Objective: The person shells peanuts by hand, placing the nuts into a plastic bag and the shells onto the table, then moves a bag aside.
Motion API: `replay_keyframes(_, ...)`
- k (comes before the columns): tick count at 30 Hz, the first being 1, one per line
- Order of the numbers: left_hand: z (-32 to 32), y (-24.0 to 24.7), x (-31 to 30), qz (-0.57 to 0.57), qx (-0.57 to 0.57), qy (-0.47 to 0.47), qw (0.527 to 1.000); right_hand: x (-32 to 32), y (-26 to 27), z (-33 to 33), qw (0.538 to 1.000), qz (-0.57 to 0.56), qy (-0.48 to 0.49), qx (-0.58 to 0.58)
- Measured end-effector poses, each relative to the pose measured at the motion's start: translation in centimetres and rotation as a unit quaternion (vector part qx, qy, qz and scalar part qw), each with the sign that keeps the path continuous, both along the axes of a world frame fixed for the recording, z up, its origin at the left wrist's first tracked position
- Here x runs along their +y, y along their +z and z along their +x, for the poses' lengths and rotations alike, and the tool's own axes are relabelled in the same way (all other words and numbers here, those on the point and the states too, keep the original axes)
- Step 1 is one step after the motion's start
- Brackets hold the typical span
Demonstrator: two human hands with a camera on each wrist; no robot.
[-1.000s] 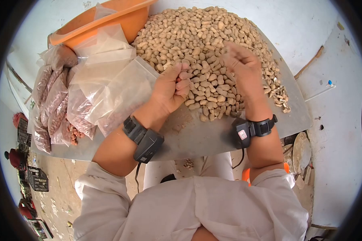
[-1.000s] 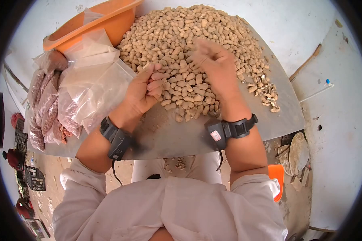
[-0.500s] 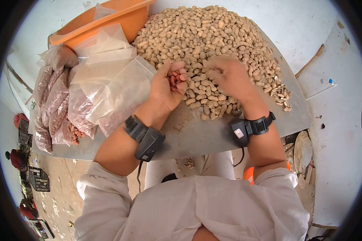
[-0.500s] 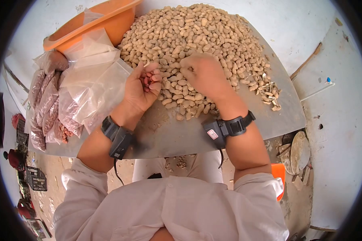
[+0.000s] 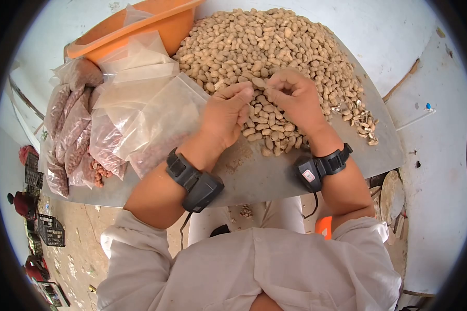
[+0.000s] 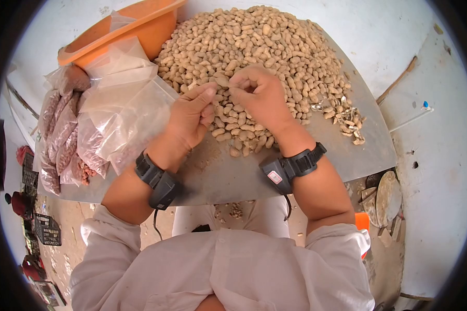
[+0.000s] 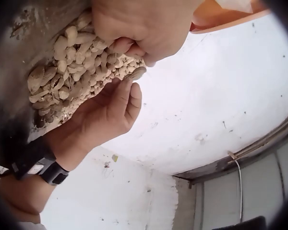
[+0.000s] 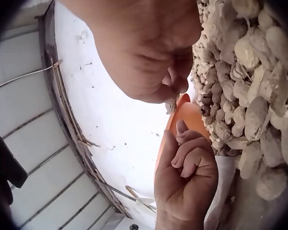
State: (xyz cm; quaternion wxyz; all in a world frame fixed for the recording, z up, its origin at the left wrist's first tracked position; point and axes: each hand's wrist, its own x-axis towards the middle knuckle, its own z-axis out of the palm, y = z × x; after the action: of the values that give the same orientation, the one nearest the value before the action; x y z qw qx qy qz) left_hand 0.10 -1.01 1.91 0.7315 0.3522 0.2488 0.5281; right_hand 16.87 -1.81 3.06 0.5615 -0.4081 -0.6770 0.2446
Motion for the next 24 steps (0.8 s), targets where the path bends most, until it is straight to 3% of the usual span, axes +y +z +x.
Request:
replay_keyframes(4, 0.4, -0.3, -0.1, 0.053, 0.011, 0.013, 0.998, 0.0, -0.3, -0.3, 0.999, 0.022, 0.044, -0.023)
replay_keyframes(7, 0.3, -0.1, -0.2, 0.085, 0.022, 0.019, 0.996, -0.1, -0.4, -0.4, 0.992, -0.054, 0.098, 0.053)
replay_keyframes(10, 0.1, -0.3, -0.1, 0.128, 0.037, 0.011, 0.991, -0.6, 0.1, -1.0, 0.988, -0.103, 0.080, 0.080)
replay_keyframes(13, -0.1, -0.2, -0.1, 0.177, 0.088, 0.019, 0.980, -0.8, 0.3, -1.0, 0.990, -0.113, 0.080, -0.007)
replay_keyframes(19, 0.0, -0.3, 0.0, 0.232, 0.180, 0.067, 0.954, -1.4, 0.5, -1.7, 0.993, -0.098, 0.071, 0.003)
replay_keyframes(22, -0.1, -0.9, 0.6, 0.281, 0.233, 0.080, 0.928, -1.3, 0.6, -1.2, 0.990, -0.096, 0.057, -0.091)
replay_keyframes(24, -0.1, -1.2, 0.8, 0.292, 0.233, 0.070, 0.925, -1.5, 0.6, -1.5, 0.991, -0.111, 0.047, -0.063)
